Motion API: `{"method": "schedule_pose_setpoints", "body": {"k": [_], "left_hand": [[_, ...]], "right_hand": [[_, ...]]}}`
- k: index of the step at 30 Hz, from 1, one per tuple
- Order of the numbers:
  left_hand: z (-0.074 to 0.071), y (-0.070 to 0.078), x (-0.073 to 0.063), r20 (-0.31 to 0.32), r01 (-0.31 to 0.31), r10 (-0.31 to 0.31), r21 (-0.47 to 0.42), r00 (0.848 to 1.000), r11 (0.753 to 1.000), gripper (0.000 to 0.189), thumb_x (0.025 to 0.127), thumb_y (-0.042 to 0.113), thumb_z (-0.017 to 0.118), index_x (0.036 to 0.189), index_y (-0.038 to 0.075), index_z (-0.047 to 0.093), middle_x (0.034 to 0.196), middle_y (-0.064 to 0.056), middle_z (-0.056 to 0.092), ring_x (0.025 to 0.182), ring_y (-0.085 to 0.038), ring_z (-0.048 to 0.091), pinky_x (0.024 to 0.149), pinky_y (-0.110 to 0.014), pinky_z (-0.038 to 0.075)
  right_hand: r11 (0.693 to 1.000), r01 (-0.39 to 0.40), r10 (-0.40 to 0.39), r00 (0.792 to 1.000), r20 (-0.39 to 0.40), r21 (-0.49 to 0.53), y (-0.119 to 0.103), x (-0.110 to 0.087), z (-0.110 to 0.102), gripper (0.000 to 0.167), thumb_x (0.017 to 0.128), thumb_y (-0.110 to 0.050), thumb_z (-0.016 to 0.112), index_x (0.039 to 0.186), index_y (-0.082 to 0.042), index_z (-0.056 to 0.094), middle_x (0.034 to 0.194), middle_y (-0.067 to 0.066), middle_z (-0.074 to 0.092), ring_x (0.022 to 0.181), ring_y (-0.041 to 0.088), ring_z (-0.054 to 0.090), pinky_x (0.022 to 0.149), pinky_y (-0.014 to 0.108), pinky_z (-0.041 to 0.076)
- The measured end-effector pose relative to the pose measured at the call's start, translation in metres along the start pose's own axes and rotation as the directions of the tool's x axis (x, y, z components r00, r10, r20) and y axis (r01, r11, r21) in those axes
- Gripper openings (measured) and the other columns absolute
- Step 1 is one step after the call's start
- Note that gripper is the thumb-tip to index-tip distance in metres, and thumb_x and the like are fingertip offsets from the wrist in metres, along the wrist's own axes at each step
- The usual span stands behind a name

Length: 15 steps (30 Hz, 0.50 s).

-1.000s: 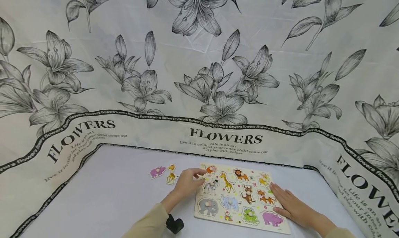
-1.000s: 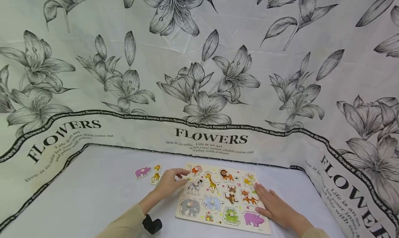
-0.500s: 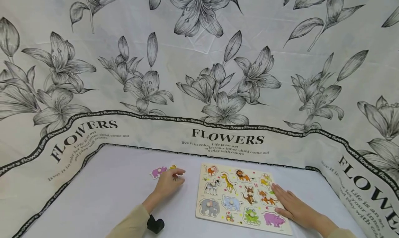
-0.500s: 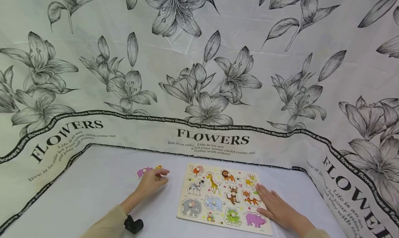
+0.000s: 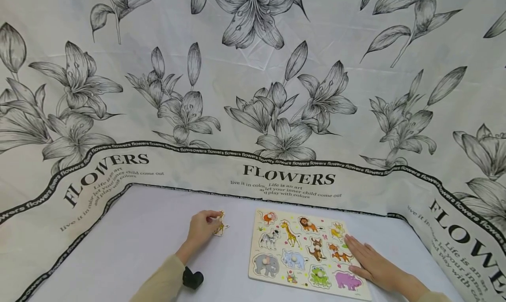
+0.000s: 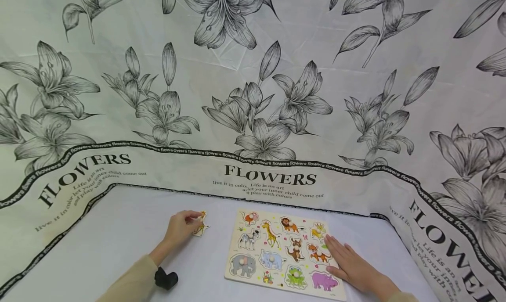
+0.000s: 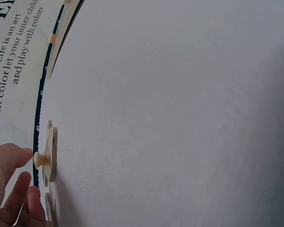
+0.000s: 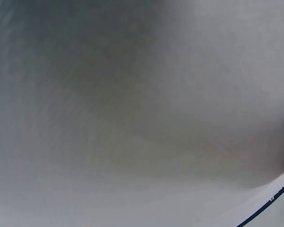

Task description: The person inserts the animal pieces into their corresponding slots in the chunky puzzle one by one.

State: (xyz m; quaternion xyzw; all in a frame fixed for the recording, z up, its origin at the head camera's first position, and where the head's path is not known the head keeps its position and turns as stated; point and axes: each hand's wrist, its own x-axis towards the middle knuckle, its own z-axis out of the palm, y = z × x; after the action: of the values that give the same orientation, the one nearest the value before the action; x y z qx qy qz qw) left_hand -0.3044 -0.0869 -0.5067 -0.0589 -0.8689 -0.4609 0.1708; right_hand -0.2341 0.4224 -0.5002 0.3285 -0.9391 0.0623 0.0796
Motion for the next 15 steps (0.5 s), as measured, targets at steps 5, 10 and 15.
{"method": "schedule_pose_setpoints", "body": {"k": [5, 10, 15], "left_hand": [[0.0004, -0.0024, 0.0034, 0.019, -0.006, 0.006, 0.047, 1.000, 0.999, 0.022, 0.075, 0.002, 0.076, 0.096, 0.002, 0.074, 0.083, -0.008, 0.069, 0.067, -0.010, 0.048, 0.059, -0.020, 0.038], [0.0022, -0.0018, 0.0043, 0.046, 0.011, -0.013, 0.050, 0.999, 0.999, 0.025, 0.073, 0.002, 0.078, 0.097, 0.000, 0.073, 0.080, -0.006, 0.068, 0.065, -0.008, 0.047, 0.058, -0.019, 0.037], [0.0050, -0.0006, 0.0064, 0.076, 0.022, -0.027, 0.070, 0.997, 0.997, 0.026, 0.074, 0.003, 0.078, 0.098, -0.001, 0.072, 0.080, -0.006, 0.069, 0.067, -0.008, 0.053, 0.059, -0.020, 0.041]], "right_hand": [[1.000, 0.004, -0.004, 1.000, -0.006, -0.007, 0.0003, -0.0008, 0.0002, 0.071, 0.097, -0.034, 0.054, 0.151, -0.002, 0.023, 0.162, -0.006, 0.004, 0.138, -0.017, -0.015, 0.104, 0.003, -0.016], [1.000, -0.023, 0.023, 1.000, 0.002, 0.015, 0.0041, -0.0016, 0.0050, 0.069, 0.097, -0.036, 0.053, 0.149, 0.001, 0.027, 0.152, 0.020, 0.034, 0.138, -0.018, -0.014, 0.104, 0.003, -0.016], [1.000, 0.006, -0.005, 1.000, -0.019, 0.010, 0.0030, -0.0017, 0.0037, 0.070, 0.096, -0.033, 0.055, 0.150, 0.000, 0.025, 0.161, 0.003, 0.016, 0.139, -0.016, -0.013, 0.105, 0.003, -0.015]]}}
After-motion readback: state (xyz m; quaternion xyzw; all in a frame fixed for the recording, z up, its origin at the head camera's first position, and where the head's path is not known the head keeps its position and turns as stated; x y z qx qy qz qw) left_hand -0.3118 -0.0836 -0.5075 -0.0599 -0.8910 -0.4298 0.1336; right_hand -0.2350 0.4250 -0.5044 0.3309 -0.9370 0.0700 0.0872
